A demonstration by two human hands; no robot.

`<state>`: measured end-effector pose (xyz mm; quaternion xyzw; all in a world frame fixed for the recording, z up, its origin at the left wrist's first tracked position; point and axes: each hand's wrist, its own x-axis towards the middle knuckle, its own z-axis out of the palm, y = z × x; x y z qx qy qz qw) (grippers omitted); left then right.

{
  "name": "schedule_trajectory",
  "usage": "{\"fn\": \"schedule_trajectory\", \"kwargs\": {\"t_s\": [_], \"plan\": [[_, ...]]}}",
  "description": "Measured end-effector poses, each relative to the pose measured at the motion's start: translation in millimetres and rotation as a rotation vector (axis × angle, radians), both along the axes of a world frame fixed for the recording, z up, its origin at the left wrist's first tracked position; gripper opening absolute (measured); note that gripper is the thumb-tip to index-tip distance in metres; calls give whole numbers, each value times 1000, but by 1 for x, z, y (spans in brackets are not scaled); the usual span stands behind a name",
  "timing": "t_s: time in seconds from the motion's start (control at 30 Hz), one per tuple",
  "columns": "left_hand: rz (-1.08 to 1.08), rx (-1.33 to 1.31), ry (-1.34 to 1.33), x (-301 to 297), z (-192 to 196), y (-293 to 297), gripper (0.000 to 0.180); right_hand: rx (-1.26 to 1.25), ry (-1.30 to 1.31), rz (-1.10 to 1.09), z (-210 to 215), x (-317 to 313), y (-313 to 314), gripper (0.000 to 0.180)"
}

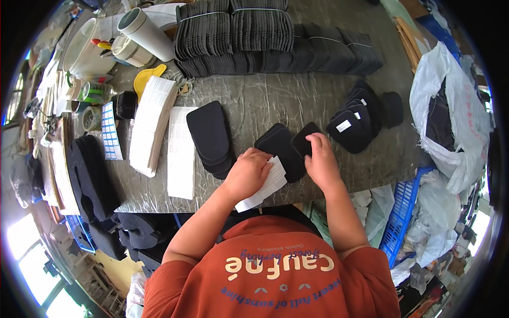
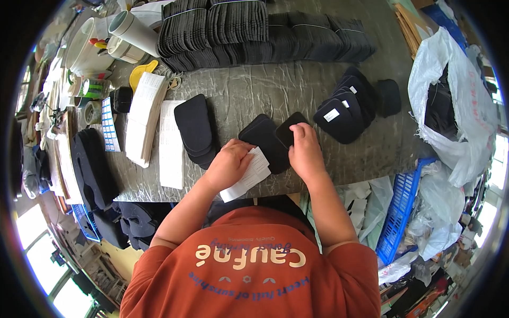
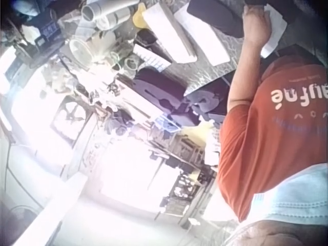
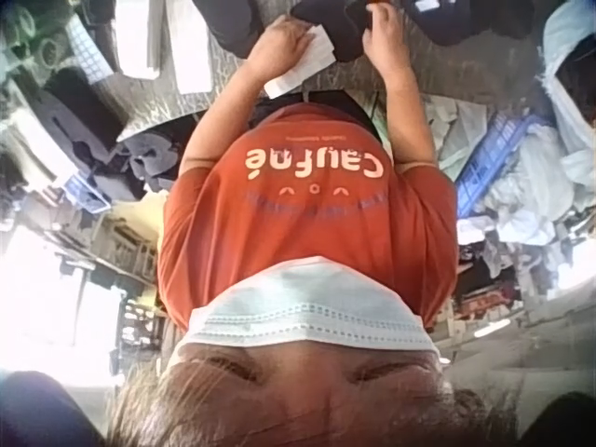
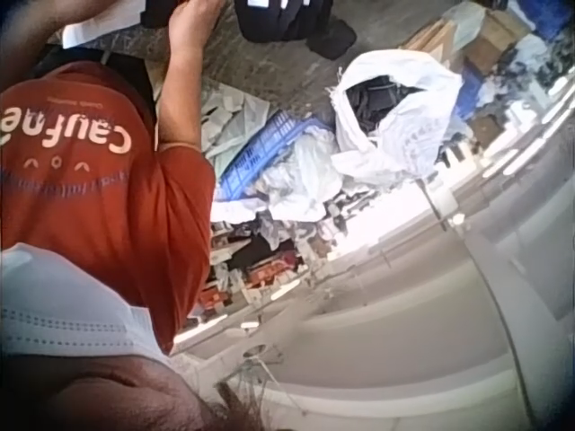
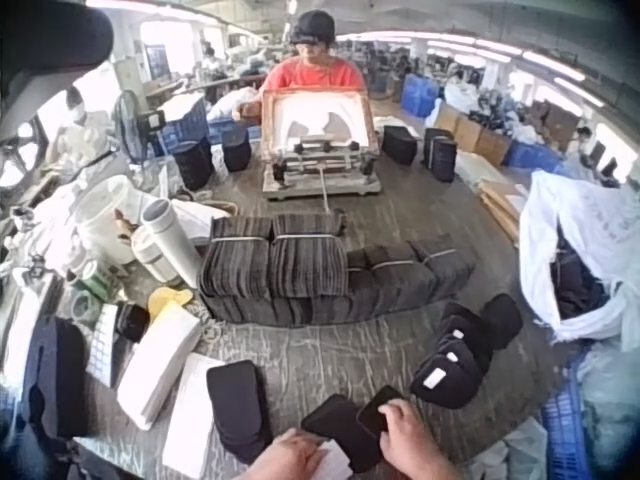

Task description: Applying small white adhesive labels to black shoe components.

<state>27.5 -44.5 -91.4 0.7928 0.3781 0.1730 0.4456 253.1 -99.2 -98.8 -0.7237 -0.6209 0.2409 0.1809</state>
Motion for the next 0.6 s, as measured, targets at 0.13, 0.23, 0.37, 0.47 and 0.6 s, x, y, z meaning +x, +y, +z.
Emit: {"fn": "schedule_trajectory", "kwargs": {"t_s": [0.13,0.23,0.37,0.47,0.6], "plan": [[-3,17,7,-2,0,-1,15,-9,-26,35,8,0,-2,53],[-5,20,2,-1,-1,0,14,54,-296,155,14,-5,0,48],[5,35,-4,2,-2,-1,14,117,-275,124,2,4,-2,45],[11,15,-9,-4,-7,-1,14,64,-94,-81,15,20,0,46],[15,-6,-36,-3,-5,-1,14,323,-420,-220,45,53,13,56]]}}
